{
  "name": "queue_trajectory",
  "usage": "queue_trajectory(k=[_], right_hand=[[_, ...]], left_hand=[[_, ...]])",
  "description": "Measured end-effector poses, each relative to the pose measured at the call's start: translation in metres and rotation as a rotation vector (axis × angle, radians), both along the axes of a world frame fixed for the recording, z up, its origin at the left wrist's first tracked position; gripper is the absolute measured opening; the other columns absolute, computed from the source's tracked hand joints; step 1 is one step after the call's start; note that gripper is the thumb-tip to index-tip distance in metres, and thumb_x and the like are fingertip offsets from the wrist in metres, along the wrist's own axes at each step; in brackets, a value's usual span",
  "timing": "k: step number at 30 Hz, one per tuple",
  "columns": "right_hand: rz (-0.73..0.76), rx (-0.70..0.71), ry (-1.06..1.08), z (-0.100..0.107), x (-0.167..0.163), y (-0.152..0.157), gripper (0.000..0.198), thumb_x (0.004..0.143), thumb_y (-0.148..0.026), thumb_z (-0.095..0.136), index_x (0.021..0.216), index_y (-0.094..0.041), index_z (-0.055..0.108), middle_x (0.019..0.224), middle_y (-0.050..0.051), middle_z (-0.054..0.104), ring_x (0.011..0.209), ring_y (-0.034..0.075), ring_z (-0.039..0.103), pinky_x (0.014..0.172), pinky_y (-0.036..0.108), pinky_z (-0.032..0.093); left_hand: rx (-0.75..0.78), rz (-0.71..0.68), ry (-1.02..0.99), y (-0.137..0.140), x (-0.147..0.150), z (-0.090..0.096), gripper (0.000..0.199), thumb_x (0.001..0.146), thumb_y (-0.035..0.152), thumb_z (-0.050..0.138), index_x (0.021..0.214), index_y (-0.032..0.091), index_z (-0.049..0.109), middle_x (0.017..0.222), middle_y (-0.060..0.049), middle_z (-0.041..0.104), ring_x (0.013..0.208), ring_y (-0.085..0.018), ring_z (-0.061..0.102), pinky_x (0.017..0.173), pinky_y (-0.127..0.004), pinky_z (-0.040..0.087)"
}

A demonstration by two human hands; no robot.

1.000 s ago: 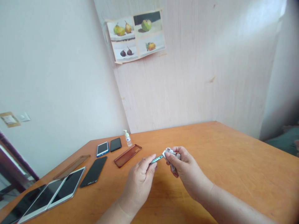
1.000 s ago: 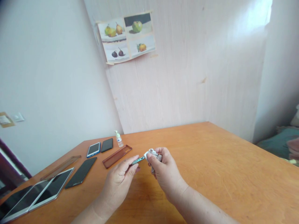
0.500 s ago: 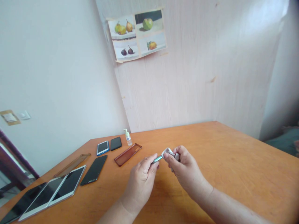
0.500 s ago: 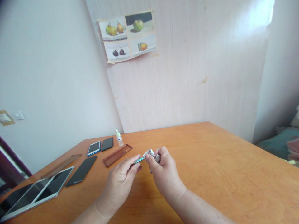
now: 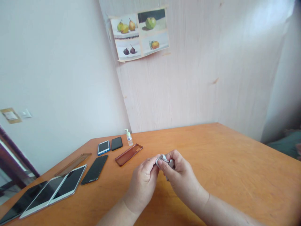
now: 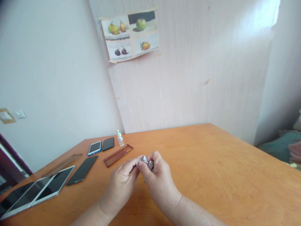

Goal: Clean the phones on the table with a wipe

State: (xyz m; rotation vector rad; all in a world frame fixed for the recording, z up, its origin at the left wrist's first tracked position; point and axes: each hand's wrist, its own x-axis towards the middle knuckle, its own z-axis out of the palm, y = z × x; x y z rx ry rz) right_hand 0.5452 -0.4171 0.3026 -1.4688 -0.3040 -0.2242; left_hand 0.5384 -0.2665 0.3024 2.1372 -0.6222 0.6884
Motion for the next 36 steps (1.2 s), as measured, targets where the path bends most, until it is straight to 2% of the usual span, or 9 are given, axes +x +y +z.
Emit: queue_trajectory(k=[6, 12, 17, 23, 29, 36], right_hand=[[-0.069, 0.045, 0.025, 0.002, 0.005, -0.004, 0.032, 0.084, -0.048, 0.066, 0.078, -0.024, 0.046, 0.057, -0.007, 0.049, 0.051, 0.012, 0.043, 0.048, 0.024, 0.033], [-0.026, -0.031, -0.032, -0.001, 0.001, 0.001, 0.027, 0.087, -0.043, 0.064, 0.078, -0.023, 0.048, 0.060, -0.007, 0.047, 0.054, 0.011, 0.042, 0.050, 0.024, 0.033], [-0.086, 0.042, 0.028, 0.003, 0.006, -0.006, 0.032, 0.085, -0.048, 0.065, 0.078, -0.024, 0.045, 0.056, -0.008, 0.046, 0.051, 0.012, 0.041, 0.047, 0.024, 0.032], [-0.047, -0.059, -0.021, -0.002, 0.000, 0.001, 0.028, 0.087, -0.045, 0.063, 0.079, -0.023, 0.048, 0.061, -0.007, 0.048, 0.054, 0.012, 0.044, 0.050, 0.024, 0.033], [-0.115, 0.062, 0.023, 0.005, 0.006, -0.007, 0.032, 0.085, -0.048, 0.065, 0.078, -0.024, 0.045, 0.056, -0.007, 0.048, 0.051, 0.012, 0.042, 0.048, 0.024, 0.034], [-0.054, -0.030, -0.015, 0.001, -0.002, 0.002, 0.027, 0.087, -0.044, 0.063, 0.079, -0.023, 0.048, 0.062, -0.006, 0.048, 0.055, 0.012, 0.044, 0.051, 0.024, 0.035]], left_hand=[[-0.021, 0.034, -0.013, 0.000, 0.000, -0.002, 0.029, 0.095, 0.018, 0.058, 0.122, 0.027, 0.065, 0.108, -0.002, 0.074, 0.093, -0.015, 0.072, 0.089, -0.027, 0.057], [0.002, -0.027, 0.026, -0.001, -0.001, 0.001, 0.029, 0.098, 0.019, 0.053, 0.123, 0.029, 0.065, 0.117, -0.003, 0.071, 0.105, -0.016, 0.068, 0.093, -0.027, 0.055], [-0.017, 0.048, -0.013, 0.000, 0.000, -0.002, 0.029, 0.095, 0.019, 0.058, 0.122, 0.027, 0.065, 0.107, -0.001, 0.074, 0.091, -0.015, 0.072, 0.088, -0.028, 0.057], [-0.009, -0.019, 0.016, -0.002, -0.001, 0.001, 0.030, 0.098, 0.018, 0.053, 0.123, 0.028, 0.065, 0.117, -0.003, 0.072, 0.104, -0.017, 0.069, 0.093, -0.029, 0.056], [-0.006, 0.068, -0.008, 0.000, 0.000, -0.001, 0.028, 0.095, 0.020, 0.058, 0.121, 0.027, 0.066, 0.107, -0.002, 0.074, 0.092, -0.017, 0.072, 0.088, -0.029, 0.058], [-0.001, -0.009, 0.032, -0.002, -0.002, 0.002, 0.029, 0.097, 0.021, 0.054, 0.123, 0.028, 0.065, 0.117, -0.004, 0.072, 0.104, -0.018, 0.070, 0.092, -0.030, 0.057]])
